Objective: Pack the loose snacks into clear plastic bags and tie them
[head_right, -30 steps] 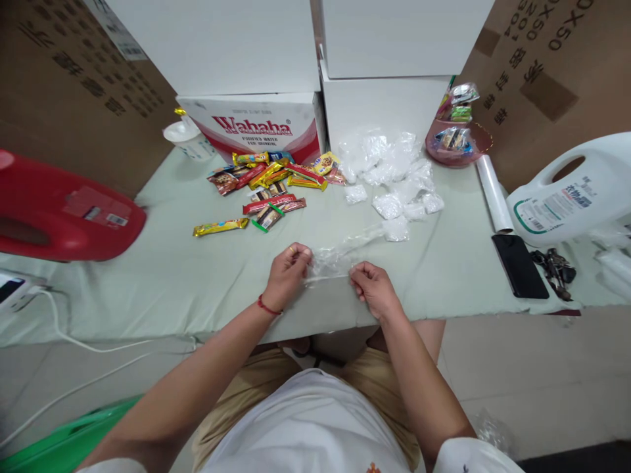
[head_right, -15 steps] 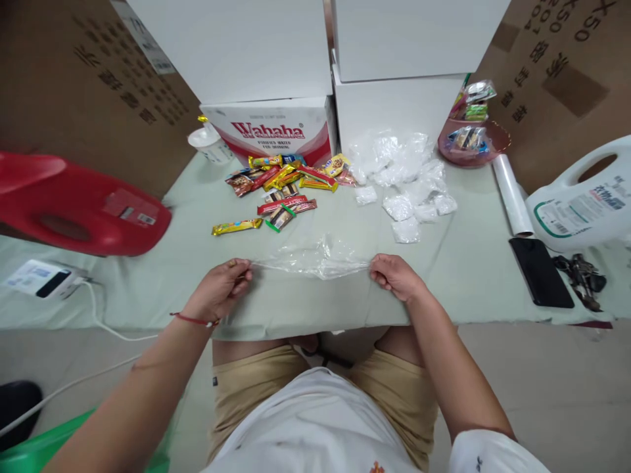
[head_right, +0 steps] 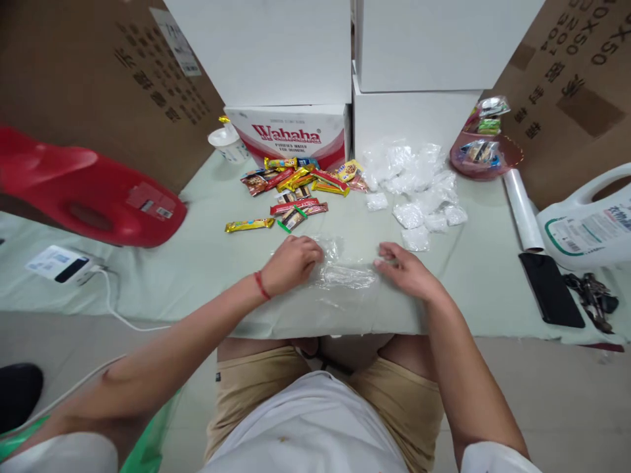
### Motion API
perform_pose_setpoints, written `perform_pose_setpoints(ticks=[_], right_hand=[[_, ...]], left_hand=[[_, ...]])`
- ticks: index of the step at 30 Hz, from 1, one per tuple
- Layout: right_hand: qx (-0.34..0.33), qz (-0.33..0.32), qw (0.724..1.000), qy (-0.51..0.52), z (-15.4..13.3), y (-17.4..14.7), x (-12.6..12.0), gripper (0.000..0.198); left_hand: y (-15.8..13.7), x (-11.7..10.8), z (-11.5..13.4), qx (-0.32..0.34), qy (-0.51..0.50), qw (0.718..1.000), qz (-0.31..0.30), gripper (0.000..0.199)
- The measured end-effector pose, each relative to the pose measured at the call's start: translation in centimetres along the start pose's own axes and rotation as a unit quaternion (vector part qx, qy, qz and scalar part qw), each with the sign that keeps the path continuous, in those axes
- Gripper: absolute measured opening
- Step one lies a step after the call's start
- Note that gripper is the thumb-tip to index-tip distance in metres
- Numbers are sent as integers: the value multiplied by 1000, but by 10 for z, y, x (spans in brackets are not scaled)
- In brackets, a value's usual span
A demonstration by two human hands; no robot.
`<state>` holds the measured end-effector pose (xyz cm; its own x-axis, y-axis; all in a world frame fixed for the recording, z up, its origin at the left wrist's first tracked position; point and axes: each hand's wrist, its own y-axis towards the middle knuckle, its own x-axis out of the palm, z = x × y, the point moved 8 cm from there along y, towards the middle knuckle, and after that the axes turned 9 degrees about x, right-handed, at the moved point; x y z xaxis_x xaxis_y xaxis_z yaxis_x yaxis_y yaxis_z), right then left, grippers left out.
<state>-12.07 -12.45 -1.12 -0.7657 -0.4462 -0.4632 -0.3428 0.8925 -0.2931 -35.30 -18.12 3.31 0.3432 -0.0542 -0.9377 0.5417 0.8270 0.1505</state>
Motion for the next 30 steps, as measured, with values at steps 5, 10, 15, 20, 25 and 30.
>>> perform_pose_setpoints(ticks=[5,10,15,20,25,30], right_hand=[[65,44,996,42,-8,27,40,56],[67,134,987,52,16,34,22,31],[94,195,935,-280,5,49,-46,22],[-64,162,897,-406,-110,145,-10,34],[-60,85,864,-493,-159,246,60,55],[-45,48,846,-529,-145,252,56,36]], left_hand=[[-3,43,-2,-21,44,999,23,34],[-36,44,-48,-192,73,978,31,48],[-60,36,-72,-292,78,953,25,55],[-72,42,-45,-295,99,949,46,61],[-100,36,-10,-292,101,948,73,56],[-105,-11,-5,-224,106,951,183,45]])
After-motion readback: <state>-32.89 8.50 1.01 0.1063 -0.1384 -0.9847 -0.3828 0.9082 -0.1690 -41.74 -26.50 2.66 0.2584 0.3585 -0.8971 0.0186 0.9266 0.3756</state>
